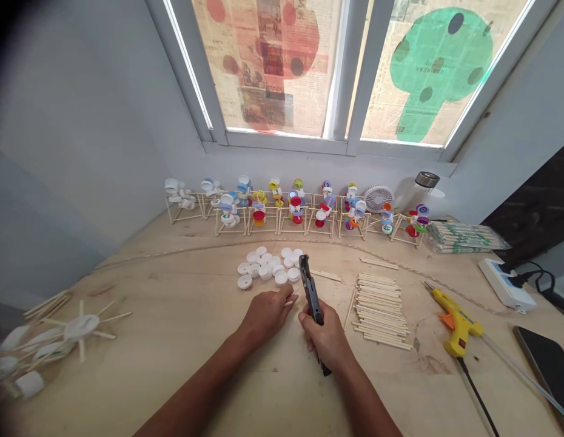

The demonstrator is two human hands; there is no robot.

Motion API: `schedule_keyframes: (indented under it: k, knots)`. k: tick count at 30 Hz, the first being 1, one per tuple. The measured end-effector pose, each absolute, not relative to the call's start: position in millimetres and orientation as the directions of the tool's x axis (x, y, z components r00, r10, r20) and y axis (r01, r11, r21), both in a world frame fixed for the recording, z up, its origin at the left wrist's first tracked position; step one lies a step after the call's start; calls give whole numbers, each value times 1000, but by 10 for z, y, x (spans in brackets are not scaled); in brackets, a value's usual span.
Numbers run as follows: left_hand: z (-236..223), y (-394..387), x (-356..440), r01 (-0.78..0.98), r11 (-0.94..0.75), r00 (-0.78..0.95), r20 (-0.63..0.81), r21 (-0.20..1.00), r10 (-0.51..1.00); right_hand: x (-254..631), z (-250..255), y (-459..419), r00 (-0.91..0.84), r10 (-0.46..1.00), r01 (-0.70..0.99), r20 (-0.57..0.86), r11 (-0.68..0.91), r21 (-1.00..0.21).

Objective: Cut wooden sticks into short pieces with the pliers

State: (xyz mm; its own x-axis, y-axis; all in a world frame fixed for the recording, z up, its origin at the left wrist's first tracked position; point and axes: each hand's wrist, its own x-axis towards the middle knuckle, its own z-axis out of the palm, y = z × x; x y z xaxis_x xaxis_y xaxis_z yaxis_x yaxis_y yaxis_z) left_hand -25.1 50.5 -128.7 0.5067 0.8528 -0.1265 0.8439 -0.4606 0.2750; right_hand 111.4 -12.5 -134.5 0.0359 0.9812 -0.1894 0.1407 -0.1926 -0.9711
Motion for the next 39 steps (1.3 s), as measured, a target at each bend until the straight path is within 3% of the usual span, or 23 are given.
schedule_keyframes:
  k: [18,30,39]
  knots:
    - [-1350,495,-247,835,-467,509,-84,292,857,1118,-1347,-132,42,984,136,-171,-175,-975]
    - [-1439,511,-200,835,-466,483,16,292,876,1087,-1370,-127,72,988,74,-135,-140,-987]
    - [-1381,440,-128,848,-446,462,12,285,887,1077,-984,-470,70,995,25,-64,-66,-998]
